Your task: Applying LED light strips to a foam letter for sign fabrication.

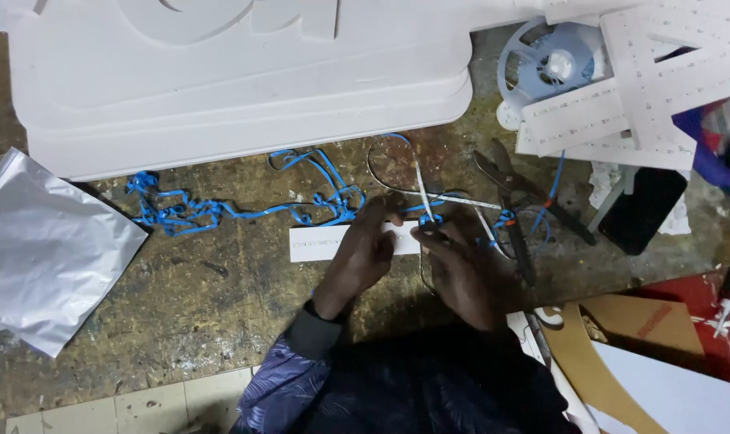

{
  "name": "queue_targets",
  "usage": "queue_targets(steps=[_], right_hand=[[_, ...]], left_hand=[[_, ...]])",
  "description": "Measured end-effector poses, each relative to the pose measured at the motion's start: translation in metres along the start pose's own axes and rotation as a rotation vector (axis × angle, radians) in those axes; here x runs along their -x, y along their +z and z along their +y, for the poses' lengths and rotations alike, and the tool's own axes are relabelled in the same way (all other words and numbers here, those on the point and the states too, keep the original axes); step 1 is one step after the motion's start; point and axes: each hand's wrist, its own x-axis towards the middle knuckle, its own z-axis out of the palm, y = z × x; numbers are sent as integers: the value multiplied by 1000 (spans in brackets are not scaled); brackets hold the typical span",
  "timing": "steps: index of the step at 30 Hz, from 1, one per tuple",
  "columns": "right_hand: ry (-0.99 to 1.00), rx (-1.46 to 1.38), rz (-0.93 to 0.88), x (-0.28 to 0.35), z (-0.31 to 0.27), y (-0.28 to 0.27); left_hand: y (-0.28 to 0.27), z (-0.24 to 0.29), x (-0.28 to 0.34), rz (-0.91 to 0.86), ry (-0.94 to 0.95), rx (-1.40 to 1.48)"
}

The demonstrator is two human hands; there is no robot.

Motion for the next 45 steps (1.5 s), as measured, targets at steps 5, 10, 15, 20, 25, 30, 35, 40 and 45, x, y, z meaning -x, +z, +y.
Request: queue_targets(steps=[5, 10, 15, 20, 25, 30, 35, 40, 45], right_hand=[[-98, 120, -22, 1, -11, -8], [-216, 106, -38, -6, -18, -15], [-250, 121, -33, -3, -18, -15], [-209, 138, -97, 2, -17, -15], [-143, -18, -15, 5, -12, -7], [-65, -281, 46, -8, -56, -35], [-216, 118, 80, -10, -33, -19], [-266, 92, 29, -20, -44, -15], [-263, 212, 6, -21, -35, -4]], left_hand=[[0, 19, 10, 19, 123, -230], [9, 4, 40, 32, 188, -543], [-5, -22, 66, -42, 159, -576], [-8, -24, 72, 10, 167, -614], [-7, -18, 71, 47, 177, -619], [-6, -16, 69, 73, 162, -597], [-9, -11, 71, 50, 156, -584], [-7, -17, 72, 23, 168, -614], [-9, -3, 77, 36, 153, -588]])
